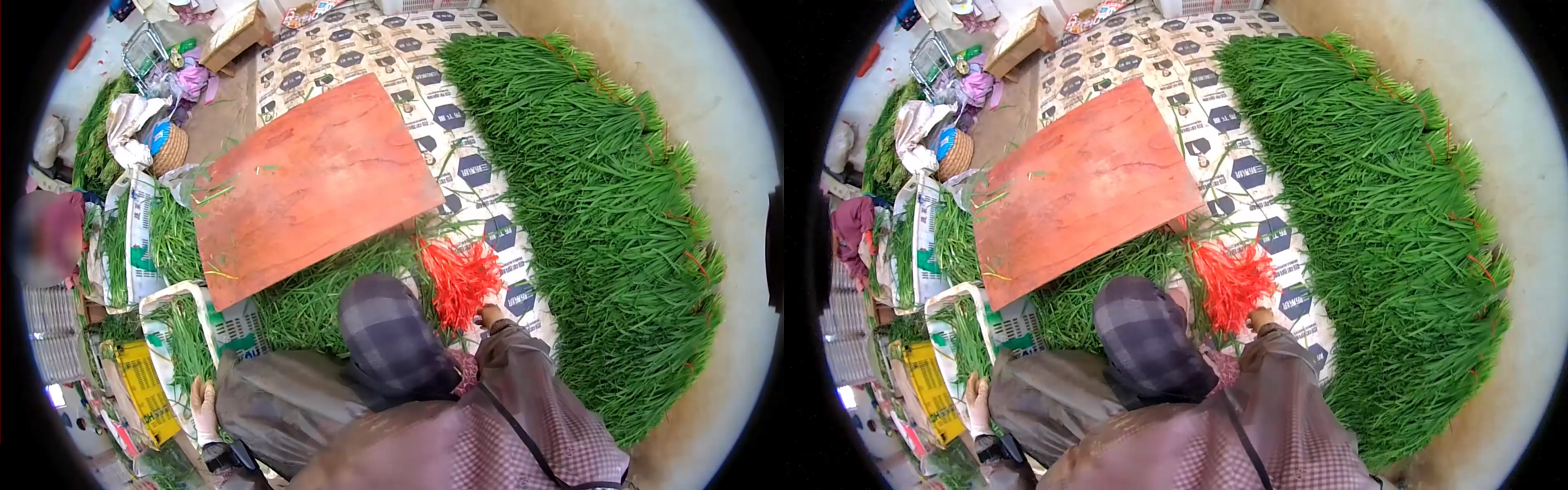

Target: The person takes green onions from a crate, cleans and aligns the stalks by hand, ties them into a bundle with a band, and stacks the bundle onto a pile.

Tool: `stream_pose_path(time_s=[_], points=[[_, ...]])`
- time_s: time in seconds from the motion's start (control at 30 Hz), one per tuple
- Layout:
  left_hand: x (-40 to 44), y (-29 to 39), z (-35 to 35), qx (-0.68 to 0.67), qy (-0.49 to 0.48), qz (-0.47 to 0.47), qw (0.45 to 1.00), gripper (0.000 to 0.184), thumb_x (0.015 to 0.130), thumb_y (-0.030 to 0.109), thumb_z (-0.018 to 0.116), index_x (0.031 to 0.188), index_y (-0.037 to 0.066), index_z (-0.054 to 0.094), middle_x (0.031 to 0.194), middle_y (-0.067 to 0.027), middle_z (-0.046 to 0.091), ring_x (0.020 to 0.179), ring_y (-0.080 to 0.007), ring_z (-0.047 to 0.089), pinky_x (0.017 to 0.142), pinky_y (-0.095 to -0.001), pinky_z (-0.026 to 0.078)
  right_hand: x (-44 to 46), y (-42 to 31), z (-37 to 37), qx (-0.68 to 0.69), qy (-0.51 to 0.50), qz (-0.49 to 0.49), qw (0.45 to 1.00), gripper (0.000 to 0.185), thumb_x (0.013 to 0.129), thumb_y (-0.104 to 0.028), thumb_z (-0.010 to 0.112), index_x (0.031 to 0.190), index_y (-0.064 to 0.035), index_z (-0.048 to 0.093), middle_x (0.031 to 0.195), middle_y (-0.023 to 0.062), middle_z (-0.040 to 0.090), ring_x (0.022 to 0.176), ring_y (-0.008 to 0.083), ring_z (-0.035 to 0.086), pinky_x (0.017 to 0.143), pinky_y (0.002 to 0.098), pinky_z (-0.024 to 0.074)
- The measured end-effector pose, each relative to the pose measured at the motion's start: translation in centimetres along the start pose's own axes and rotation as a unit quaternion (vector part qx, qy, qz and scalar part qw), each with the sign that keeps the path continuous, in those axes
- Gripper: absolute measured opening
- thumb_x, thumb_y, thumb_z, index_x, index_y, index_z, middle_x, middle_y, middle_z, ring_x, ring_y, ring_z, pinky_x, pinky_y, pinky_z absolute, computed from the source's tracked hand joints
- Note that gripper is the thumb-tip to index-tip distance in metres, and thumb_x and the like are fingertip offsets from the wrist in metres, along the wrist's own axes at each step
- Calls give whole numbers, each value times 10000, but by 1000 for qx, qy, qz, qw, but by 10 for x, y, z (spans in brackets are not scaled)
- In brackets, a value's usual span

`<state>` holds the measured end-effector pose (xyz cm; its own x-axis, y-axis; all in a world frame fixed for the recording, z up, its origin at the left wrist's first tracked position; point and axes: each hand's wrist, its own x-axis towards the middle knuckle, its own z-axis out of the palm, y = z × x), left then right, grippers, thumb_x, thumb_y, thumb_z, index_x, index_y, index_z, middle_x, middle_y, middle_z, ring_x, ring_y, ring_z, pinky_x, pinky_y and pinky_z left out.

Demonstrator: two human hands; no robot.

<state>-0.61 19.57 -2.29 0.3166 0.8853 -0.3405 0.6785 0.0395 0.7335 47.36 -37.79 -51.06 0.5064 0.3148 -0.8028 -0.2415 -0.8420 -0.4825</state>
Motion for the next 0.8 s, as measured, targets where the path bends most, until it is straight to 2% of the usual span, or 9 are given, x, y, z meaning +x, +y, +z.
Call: stream_pose_path(time_s=[0.03,0.07,0.1,0.13,0.17,0.33,0.43,0.67,0.8], points=[[-2,-6,-1,2,8,-2,1000,500,971,216,604,1398,6,450,1288,-103,572,1107,-175,580,981,-294,455,16,13,14,179,19,115,977,193,859,-210,640,957,-45,660,891,123,694,757,251,690,594,411,537],[-2,-5,0,13,7,-15,1000,503,964,202,610,1396,0,449,1264,-109,586,1097,-170,580,973,-286,453,22,16,27,-126,-44,-11,991,178,812,-224,681,915,-80,698,936,126,701,816,273,687,686,444,523],[-5,-2,1,22,13,-29,999,506,957,188,616,1394,-6,448,1241,-115,600,1087,-165,580,964,-278,452,27,20,40,-412,-24,-152,898,165,766,-239,722,874,-115,736,980,130,707,874,294,683,778,477,509],[-12,-1,-1,27,27,-42,998,509,951,174,622,1391,-11,448,1217,-121,614,1077,-161,580,956,-270,451,-21,-39,15,-444,-59,-110,887,247,776,-299,699,929,-110,740,1015,161,703,944,311,676,841,474,508],[-15,-9,1,-13,45,-45,998,483,940,147,622,1369,-16,473,1177,-109,635,1033,-154,595,937,-262,458,13,17,27,-393,8,-191,900,255,748,-324,743,864,-100,706,830,201,685,815,387,667,708,525,508],[-27,-8,10,-86,89,-75,989,480,916,104,637,1356,-18,490,1159,-116,654,1027,-153,606,923,-271,472,-9,-41,14,-356,-88,-39,930,222,791,-286,683,908,-100,715,853,180,690,805,341,667,693,482,515],[-36,13,17,-117,104,-92,983,469,920,80,627,1348,-45,481,1162,-142,658,1029,-173,619,929,-273,477,-12,-54,4,-357,-113,-22,927,214,817,-263,646,934,-100,720,867,167,694,799,313,667,684,456,518],[-23,-18,14,-118,140,-57,982,462,871,113,693,1275,-60,552,1094,-113,676,965,-158,632,875,-272,497,-14,-47,-15,-316,-155,-1,936,235,878,-210,562,996,-101,733,899,137,702,785,248,667,663,395,527],[-20,-29,14,-126,135,-31,982,458,862,96,687,1270,-63,553,1048,-108,685,935,-150,637,858,-266,497,8,-24,-17,-224,-208,-4,952,267,912,-180,513,1031,-101,739,918,120,706,777,210,667,651,360,532]])
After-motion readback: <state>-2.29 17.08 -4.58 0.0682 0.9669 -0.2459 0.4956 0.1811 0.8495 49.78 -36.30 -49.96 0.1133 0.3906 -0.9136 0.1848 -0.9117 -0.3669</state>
